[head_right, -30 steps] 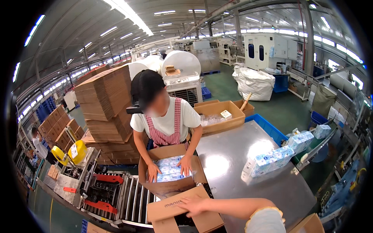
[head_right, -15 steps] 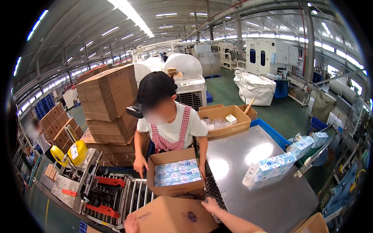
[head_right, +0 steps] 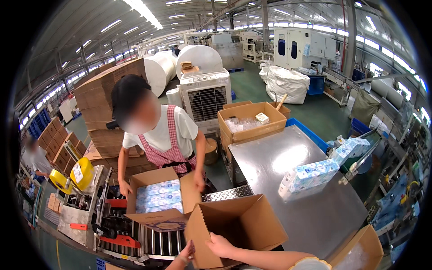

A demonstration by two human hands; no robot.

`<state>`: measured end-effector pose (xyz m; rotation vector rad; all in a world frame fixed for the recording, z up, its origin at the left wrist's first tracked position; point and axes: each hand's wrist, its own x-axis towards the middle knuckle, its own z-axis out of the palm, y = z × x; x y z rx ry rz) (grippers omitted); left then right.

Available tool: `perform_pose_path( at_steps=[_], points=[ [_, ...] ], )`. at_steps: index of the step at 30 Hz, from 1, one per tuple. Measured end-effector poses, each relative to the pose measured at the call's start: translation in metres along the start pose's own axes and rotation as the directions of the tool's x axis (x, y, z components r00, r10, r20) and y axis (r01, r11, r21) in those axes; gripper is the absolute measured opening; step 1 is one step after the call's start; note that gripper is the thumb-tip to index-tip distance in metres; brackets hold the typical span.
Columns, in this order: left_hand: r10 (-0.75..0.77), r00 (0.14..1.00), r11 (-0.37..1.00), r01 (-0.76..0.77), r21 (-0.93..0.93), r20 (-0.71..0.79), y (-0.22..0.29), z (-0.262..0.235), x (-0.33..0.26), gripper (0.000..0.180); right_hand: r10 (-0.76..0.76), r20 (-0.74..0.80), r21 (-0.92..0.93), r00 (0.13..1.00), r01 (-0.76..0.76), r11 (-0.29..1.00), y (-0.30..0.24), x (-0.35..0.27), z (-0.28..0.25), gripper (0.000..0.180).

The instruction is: The person packs multiple units of tissue boxes into larger cardboard shipping boxes, moves the filled boxes onto a conveyor or staging area, and retrieves fresh cardboard boxes for packing.

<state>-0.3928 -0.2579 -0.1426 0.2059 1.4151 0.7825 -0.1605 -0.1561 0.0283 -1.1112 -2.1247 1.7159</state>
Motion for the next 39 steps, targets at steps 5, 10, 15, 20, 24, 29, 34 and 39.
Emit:
perform_pose_path(
  at_steps=[5, 10, 15, 20, 24, 29, 34, 39],
  points=[
    [0.607, 0.787, 0.791, -0.587, -0.173, 0.107, 0.052, 0.114, -0.038, 0.077, -0.155, 0.270, -0.245, 0.950, 0.223, 0.943, 0.055, -0.006, 0.000, 0.074],
    [0.685, 0.655, 0.621, -0.296, 0.726, -0.319, 0.040, 0.090, -0.040, 0.054, -0.139, 0.114, -0.993, 0.984, 0.116, 0.003, 0.092, -0.045, -0.145, 0.048],
    [0.621, 0.747, 0.781, -0.561, 0.276, -0.239, 0.033, 0.002, -0.023, 0.035, -0.097, -0.154, -0.935, 0.983, -0.113, 0.337, 0.218, -0.062, -0.212, 0.070],
    [0.624, 0.654, 0.561, 0.006, 0.828, -0.428, -0.006, -0.073, 0.041, 0.052, 0.086, -0.281, -0.551, 0.956, -0.234, 0.801, 0.216, -0.018, -0.214, 0.073],
    [0.971, 0.233, 0.015, 0.127, 0.992, -0.044, 0.111, 0.071, -0.040, 0.065, -0.319, -0.542, -0.669, 0.778, -0.171, 0.723, 0.167, -0.077, -0.321, 0.060],
    [0.828, 0.200, -0.310, -0.616, 0.724, 0.524, 0.220, 0.287, -0.033, 0.037, -0.392, -0.893, -0.389, 0.222, -0.819, 0.422, 0.219, -0.128, -0.517, 0.082],
    [0.452, 0.020, -0.522, -0.805, 0.283, 0.892, 0.263, 0.492, 0.043, 0.049, 0.329, -0.887, -0.115, 0.324, -0.845, 0.521, 0.263, -0.141, -0.557, 0.120],
    [0.197, 0.161, -0.809, -0.531, 0.253, 0.967, 0.261, 0.576, 0.124, 0.084, 0.223, -0.802, -0.363, 0.554, -0.749, 0.554, 0.262, -0.183, -0.501, 0.121]
  ],
)
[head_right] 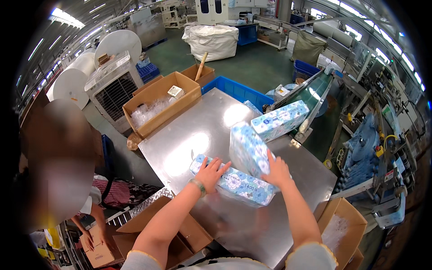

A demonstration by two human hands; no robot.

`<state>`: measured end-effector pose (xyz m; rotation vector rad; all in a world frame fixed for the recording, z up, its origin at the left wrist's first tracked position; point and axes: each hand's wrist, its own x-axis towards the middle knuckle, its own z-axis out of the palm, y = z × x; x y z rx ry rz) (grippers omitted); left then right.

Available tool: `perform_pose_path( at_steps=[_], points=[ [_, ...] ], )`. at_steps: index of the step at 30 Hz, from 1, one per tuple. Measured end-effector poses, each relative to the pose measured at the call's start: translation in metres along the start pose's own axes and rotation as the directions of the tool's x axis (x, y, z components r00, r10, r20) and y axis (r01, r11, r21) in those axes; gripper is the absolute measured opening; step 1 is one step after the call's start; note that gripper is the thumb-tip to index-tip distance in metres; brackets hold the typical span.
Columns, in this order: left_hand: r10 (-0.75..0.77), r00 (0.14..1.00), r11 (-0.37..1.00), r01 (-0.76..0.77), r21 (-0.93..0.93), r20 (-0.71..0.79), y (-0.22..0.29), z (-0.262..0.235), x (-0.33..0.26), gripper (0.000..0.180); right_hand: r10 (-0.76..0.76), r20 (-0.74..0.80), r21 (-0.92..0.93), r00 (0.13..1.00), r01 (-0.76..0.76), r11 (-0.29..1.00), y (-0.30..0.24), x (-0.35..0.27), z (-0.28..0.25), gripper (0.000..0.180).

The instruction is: The person packs multiple units of tissue boxes into larger cardboard shipping boxes, moves the filled boxes onto a conveyor or staging area, and retrieves fresh cardboard boxes for packing.

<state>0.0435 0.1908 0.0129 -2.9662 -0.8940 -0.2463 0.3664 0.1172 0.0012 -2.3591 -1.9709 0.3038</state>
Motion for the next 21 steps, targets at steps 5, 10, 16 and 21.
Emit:
perform_pose_path(
  at_steps=[5, 10, 16, 21],
  points=[
    [0.191, 0.976, 0.979, -0.198, 0.051, 0.107, -0.002, -0.034, -0.018, 0.065, 0.037, 0.263, -0.111, 0.964, -0.008, 0.994, -0.010, -0.105, -0.042, 0.128],
    [0.150, 0.982, 0.974, -0.127, 0.188, -0.118, 0.016, -0.158, -0.095, 0.053, -0.016, 0.066, -0.077, 0.998, 0.021, 0.997, -0.004, -0.130, -0.014, 0.132],
    [-0.545, 0.811, 0.746, 0.355, -0.563, -0.212, -0.003, -0.185, -0.294, 0.079, -0.251, -0.107, -0.023, 0.962, 0.250, 0.968, -0.075, -0.108, -0.020, 0.117],
    [-0.784, 0.618, 0.531, 0.712, -0.460, 0.052, 0.080, -0.097, -0.431, 0.076, -0.426, -0.617, 0.073, 0.661, 0.587, 0.806, -0.201, -0.137, -0.084, 0.116]
  ],
)
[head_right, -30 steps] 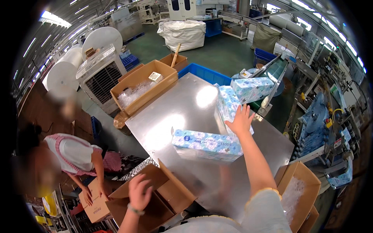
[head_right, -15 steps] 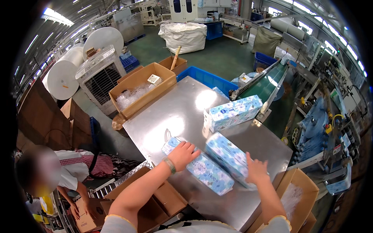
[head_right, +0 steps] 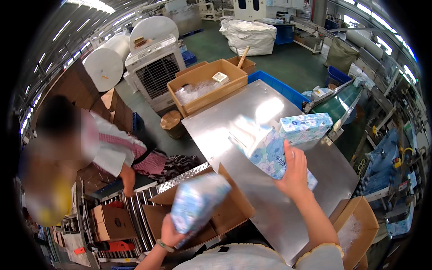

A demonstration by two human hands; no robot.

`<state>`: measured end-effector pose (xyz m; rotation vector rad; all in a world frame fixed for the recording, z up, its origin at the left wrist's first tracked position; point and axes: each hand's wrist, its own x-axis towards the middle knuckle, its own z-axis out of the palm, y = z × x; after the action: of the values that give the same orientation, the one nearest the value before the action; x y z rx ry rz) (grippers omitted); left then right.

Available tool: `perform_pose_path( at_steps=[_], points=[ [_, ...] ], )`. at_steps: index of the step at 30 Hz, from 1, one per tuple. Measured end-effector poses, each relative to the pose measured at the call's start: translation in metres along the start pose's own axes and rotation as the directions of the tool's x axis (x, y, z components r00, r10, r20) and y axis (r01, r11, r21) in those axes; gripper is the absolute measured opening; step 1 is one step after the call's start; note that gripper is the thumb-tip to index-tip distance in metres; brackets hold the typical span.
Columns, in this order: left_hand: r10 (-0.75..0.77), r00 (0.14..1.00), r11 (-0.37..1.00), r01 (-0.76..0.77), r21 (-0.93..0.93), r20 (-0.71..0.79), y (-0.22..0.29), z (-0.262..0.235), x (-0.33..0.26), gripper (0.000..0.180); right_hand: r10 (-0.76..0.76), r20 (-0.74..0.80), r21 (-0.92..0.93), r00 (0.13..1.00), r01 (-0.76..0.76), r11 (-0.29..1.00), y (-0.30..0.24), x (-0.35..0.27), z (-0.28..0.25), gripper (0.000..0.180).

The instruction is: The person packs multiple units of tissue boxes into larger cardboard shipping boxes, moves the filled boxes onto a conveyor or staging area, and retrieves fresh cardboard boxes for packing.

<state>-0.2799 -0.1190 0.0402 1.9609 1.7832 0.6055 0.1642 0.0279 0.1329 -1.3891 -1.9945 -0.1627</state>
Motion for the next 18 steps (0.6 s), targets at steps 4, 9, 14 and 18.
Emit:
perform_pose_path(
  at_steps=[4, 9, 14, 18],
  points=[
    [-0.019, 0.839, 0.984, -0.080, 0.158, 0.544, -0.023, 0.076, -0.023, 0.069, -0.245, -0.102, 0.545, 0.964, 0.260, 0.797, -0.110, 0.018, 0.006, 0.115],
    [-0.039, 0.522, 0.947, -0.252, 0.198, 0.852, -0.045, 0.160, -0.016, 0.073, -0.702, 0.175, 0.757, 0.691, 0.362, 0.544, -0.195, -0.033, 0.101, 0.101],
    [0.346, 0.783, 0.906, -0.423, 0.034, 0.517, -0.101, 0.184, -0.065, 0.067, -0.631, 0.740, 0.520, 0.233, 0.397, 0.756, -0.208, -0.124, 0.258, 0.110],
    [-0.071, 0.390, 0.997, 0.047, 0.057, 0.918, -0.095, 0.188, -0.069, 0.085, -0.474, 0.879, 0.436, 0.055, 0.309, 0.845, -0.191, -0.203, 0.317, 0.111]
  ],
)
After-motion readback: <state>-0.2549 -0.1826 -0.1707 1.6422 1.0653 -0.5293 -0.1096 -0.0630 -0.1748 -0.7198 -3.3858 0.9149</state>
